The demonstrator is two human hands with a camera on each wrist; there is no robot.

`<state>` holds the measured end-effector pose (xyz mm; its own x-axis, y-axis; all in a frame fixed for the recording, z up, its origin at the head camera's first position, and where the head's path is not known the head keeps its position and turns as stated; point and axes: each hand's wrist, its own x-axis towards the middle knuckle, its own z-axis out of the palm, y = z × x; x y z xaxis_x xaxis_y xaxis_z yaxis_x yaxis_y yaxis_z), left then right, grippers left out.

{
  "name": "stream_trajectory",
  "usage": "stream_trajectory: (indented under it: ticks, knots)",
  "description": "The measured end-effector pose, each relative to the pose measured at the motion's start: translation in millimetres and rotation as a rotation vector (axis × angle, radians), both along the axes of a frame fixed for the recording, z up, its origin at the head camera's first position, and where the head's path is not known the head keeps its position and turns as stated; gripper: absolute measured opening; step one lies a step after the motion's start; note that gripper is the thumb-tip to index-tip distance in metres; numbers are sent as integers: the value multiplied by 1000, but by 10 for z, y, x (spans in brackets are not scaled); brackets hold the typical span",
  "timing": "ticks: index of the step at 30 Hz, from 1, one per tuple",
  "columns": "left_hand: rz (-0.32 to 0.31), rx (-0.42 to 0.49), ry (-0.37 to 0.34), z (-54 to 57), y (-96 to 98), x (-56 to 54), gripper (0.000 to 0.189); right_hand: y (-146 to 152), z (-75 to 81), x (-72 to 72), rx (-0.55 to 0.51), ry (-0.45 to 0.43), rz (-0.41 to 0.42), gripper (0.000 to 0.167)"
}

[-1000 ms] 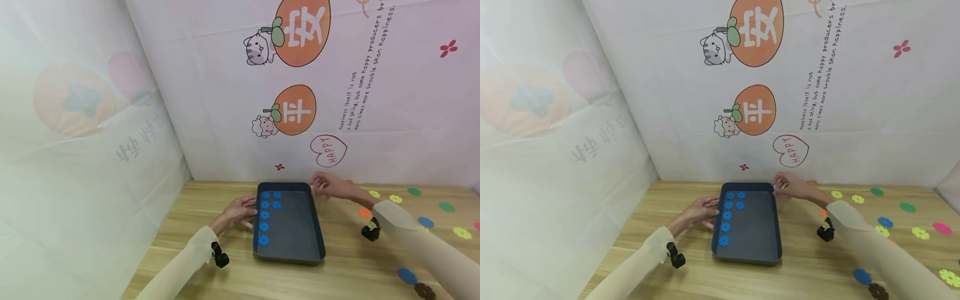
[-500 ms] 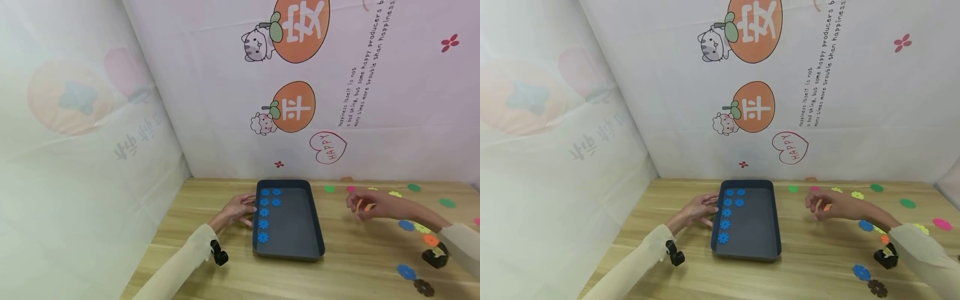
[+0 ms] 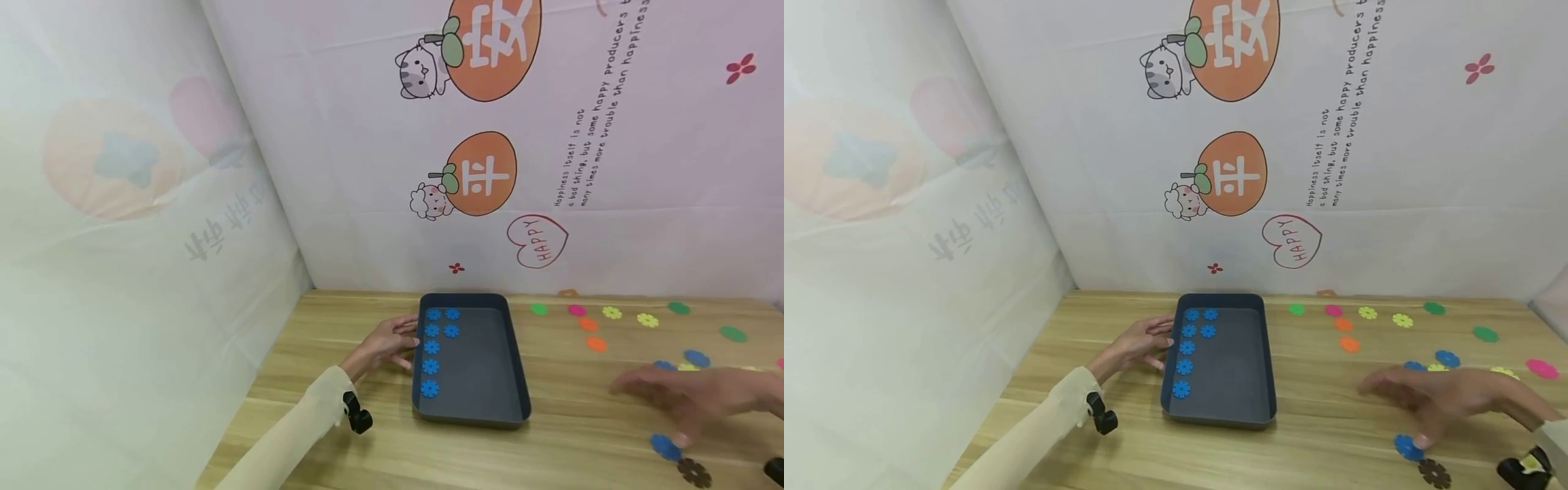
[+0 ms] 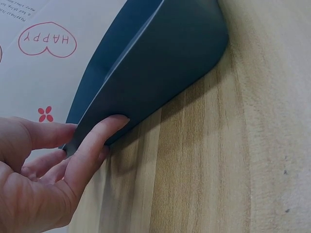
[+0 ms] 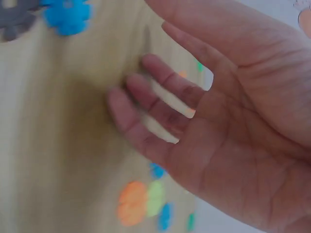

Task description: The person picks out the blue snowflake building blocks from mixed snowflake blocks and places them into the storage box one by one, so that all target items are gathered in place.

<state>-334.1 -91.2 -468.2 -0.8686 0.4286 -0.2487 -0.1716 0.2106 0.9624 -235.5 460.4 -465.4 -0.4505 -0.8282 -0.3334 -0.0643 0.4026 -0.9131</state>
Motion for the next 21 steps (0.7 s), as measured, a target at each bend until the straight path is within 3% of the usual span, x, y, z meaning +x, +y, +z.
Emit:
stream_trajectory:
  ticks: [2,5,9,16,21]
  knots:
    - [0,4,-1,-3,-2,-1,65,56,-97,73,-18,45,-10,71]
    - [-6,13,-3,-11,-5,-1,65,97,-232,176,-37,275,-15,58]
    - [-1,19,-5,-10,-27,5,65,110,-359,253,-54,486,-40,54]
    - [6,23,-7,0,-26,26,64,73,-507,248,-166,710,-8,58]
    - [10,20,-16,5,-17,29,63,-27,-554,209,-223,775,-42,49]
